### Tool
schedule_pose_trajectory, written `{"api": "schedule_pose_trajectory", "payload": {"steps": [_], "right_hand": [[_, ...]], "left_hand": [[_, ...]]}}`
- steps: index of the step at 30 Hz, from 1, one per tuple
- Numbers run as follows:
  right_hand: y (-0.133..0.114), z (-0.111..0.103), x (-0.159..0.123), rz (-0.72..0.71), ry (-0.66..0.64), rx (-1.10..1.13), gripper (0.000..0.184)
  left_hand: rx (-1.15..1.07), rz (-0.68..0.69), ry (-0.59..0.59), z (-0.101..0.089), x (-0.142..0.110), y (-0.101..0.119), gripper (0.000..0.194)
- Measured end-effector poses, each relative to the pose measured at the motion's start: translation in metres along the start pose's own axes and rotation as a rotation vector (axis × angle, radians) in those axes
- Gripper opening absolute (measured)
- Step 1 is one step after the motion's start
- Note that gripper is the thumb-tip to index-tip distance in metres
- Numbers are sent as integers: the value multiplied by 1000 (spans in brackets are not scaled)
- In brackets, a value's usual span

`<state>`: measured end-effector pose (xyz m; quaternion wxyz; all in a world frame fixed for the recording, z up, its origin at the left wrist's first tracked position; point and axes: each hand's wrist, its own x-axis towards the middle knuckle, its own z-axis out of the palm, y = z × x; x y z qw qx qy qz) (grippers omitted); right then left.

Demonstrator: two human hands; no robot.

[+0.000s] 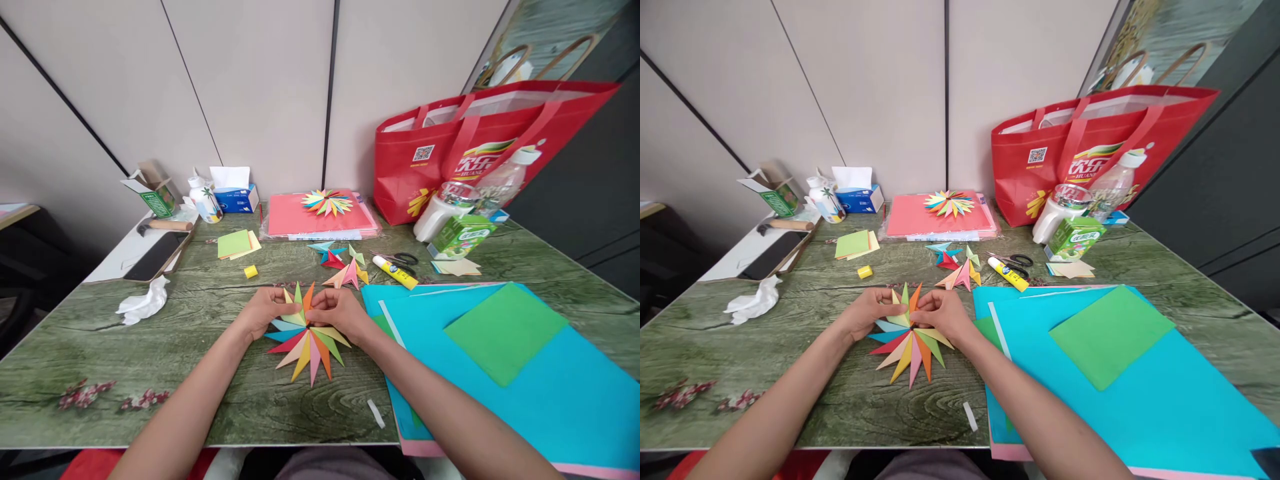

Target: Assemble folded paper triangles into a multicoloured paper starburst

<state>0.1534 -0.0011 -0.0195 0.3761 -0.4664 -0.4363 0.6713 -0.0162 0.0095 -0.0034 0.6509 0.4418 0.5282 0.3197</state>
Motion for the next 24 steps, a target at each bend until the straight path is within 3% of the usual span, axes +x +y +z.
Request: {"api": "schedule_pose_trajectory", "payload": {"steps": [24], "right_hand": [[2,4,1,22,35,9,36]], "left_hand": [[-38,6,52,1,2,-3,27]]}}
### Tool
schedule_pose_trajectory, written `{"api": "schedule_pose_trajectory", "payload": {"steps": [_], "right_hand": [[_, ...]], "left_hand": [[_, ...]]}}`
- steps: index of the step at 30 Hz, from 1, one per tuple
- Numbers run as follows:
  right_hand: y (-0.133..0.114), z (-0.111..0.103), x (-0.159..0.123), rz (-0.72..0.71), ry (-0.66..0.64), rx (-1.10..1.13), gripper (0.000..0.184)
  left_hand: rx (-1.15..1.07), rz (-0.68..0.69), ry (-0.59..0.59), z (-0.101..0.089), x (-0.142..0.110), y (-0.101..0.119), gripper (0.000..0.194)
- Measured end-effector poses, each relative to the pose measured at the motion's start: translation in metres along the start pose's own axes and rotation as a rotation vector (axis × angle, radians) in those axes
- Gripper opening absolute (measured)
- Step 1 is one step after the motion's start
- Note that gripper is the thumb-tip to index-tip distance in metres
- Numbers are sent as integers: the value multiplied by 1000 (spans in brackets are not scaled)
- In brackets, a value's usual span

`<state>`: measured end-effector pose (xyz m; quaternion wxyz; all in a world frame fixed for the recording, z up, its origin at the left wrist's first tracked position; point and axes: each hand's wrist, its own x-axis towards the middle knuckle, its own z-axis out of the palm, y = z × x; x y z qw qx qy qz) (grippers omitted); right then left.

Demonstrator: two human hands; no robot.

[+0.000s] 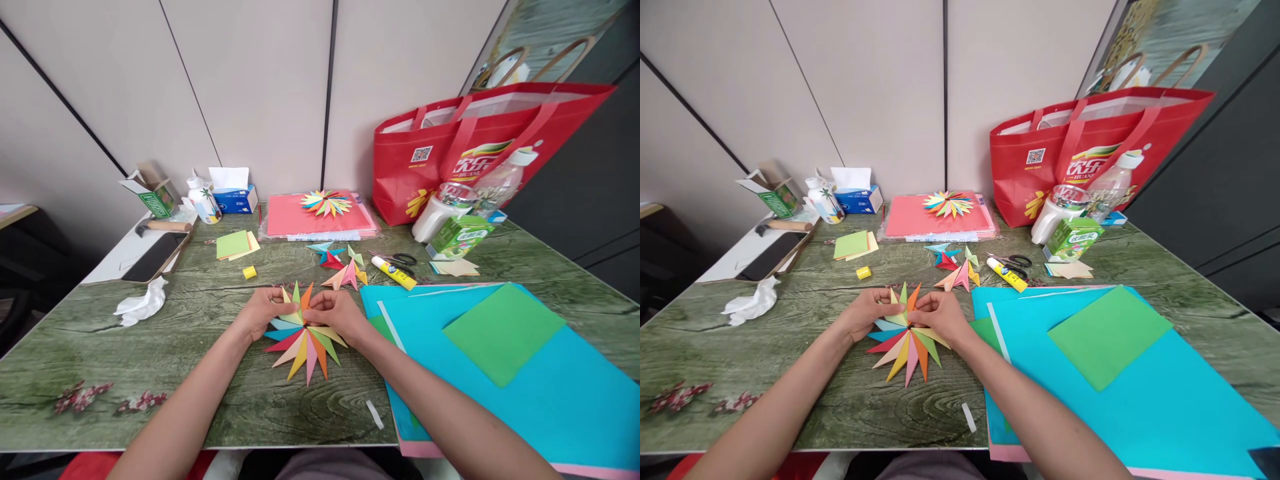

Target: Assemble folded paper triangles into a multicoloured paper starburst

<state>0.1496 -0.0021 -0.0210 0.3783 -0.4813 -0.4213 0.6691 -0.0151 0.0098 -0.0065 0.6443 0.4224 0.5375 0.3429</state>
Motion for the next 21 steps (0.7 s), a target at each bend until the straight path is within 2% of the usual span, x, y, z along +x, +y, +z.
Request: {"api": "schedule_pose_trajectory", "payload": {"steps": [14,21], "right_hand": [[3,-4,2,-42,-108,-40,27],[1,-2,1,2,-92,-34,34]], "left_hand": [[22,28,-24,1,-3,1,26],[46,46,-6,2,-3,2,25]]}}
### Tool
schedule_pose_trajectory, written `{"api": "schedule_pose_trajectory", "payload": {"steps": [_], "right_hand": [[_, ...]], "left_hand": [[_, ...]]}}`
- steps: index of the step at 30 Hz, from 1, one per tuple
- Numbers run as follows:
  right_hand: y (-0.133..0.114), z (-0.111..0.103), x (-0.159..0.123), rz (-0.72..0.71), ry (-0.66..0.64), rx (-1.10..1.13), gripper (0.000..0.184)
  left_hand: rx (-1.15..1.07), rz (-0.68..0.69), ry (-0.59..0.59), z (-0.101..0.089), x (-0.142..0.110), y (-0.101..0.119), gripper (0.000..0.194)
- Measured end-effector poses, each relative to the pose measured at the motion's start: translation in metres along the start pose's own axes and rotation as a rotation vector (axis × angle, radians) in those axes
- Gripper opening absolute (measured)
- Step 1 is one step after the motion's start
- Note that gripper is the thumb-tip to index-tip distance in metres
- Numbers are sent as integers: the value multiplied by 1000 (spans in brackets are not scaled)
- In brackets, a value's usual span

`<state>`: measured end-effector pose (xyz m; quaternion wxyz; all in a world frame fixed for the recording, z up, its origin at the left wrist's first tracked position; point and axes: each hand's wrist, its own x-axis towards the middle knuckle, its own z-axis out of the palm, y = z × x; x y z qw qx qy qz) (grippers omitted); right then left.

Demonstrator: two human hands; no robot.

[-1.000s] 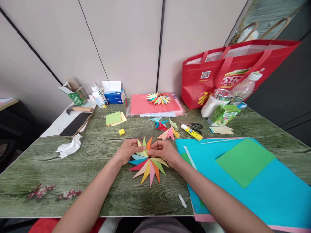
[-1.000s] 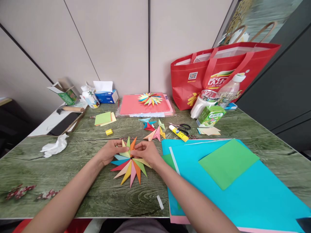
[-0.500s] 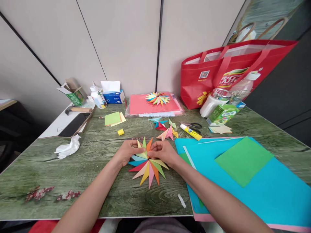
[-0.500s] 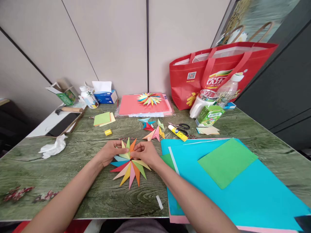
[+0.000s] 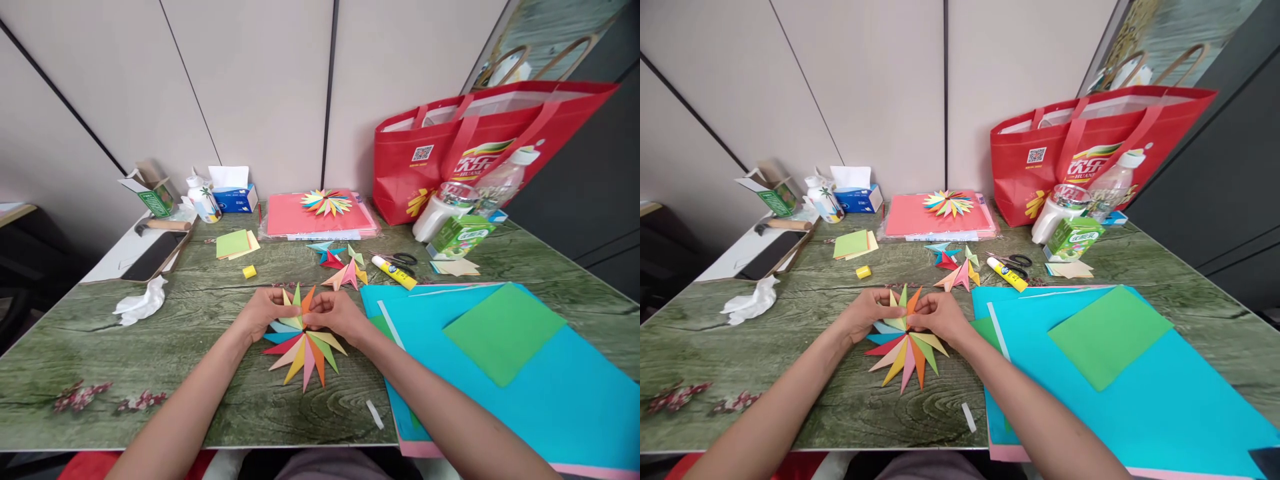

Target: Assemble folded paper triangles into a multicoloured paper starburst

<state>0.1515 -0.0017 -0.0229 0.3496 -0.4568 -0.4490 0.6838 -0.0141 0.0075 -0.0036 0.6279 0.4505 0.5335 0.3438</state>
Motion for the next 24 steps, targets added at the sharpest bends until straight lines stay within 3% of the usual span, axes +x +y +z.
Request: {"api": "schedule_pose_trajectory", "payload": {"steps": [9,16,24], "right_hand": [[-2,-2,-2,-59,-87,-87,33],[0,-2,-1,-43,-14,-223,32],[2,0,-3,-12,-36,-274,16]], "left_hand": [[-21,-4,51,1,1,-2,27],[-1,-28,53,2,0,-3,28],[69,20,21,2,1,-6,28]]}}
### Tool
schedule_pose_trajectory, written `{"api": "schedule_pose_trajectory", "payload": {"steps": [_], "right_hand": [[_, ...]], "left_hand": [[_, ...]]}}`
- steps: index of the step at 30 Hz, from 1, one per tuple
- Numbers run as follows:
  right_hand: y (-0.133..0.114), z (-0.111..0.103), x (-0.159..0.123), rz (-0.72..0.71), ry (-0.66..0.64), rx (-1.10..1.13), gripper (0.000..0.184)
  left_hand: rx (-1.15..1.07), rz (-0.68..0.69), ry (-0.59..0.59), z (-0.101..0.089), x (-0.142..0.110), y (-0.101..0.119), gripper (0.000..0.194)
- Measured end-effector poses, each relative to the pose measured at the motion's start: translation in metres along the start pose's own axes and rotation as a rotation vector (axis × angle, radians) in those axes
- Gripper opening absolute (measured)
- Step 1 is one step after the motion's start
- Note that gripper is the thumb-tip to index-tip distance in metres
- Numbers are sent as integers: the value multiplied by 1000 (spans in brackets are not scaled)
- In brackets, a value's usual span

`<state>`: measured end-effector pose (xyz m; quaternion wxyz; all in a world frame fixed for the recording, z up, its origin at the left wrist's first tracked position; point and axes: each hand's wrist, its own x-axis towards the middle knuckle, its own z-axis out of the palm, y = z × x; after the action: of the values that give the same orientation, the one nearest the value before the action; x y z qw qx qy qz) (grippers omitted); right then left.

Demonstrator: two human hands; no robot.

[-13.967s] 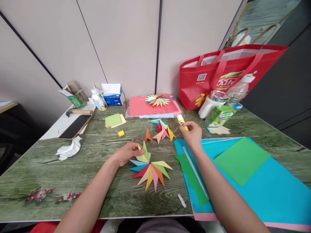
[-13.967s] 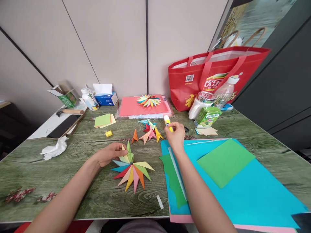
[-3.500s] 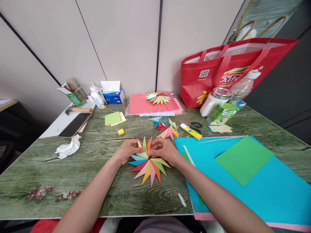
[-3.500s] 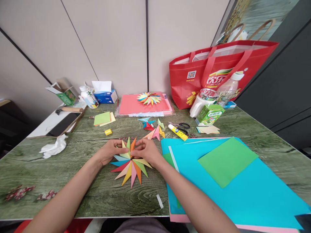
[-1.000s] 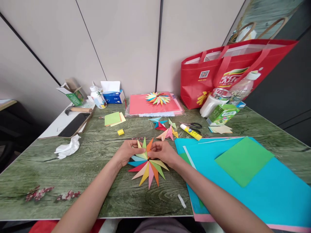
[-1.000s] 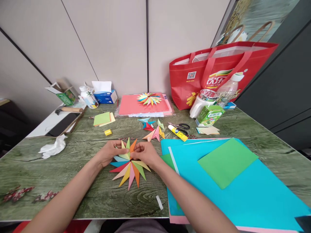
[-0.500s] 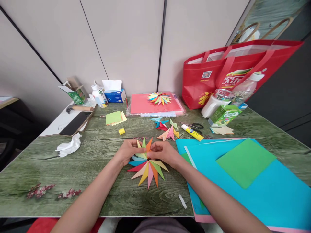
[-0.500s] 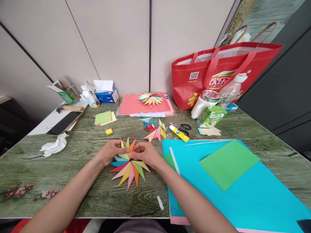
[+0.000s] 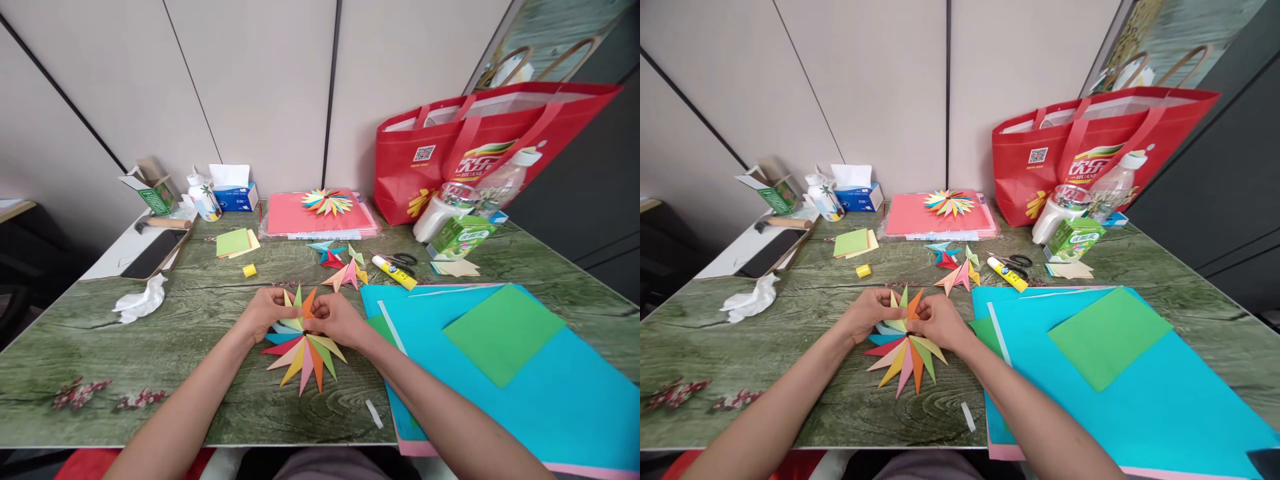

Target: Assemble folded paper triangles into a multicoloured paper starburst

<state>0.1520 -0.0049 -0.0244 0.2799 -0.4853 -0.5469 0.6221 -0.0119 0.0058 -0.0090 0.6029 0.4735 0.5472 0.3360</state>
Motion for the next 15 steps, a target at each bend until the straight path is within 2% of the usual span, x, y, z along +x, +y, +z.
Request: {"api": "schedule_pose_trajectory", "payload": {"steps": [8,13,15], "right_hand": [[1,0,2,-48,62,-30,20],[-8,-7,1,-3,61,178,23],[-11,-12,1,7,98,307,24]], "left_hand": [[-23,11,-2,-2,0,5,31],[-75,77,141,-9,1,13,38],[-147,84,160,-13,1,15,41]]}}
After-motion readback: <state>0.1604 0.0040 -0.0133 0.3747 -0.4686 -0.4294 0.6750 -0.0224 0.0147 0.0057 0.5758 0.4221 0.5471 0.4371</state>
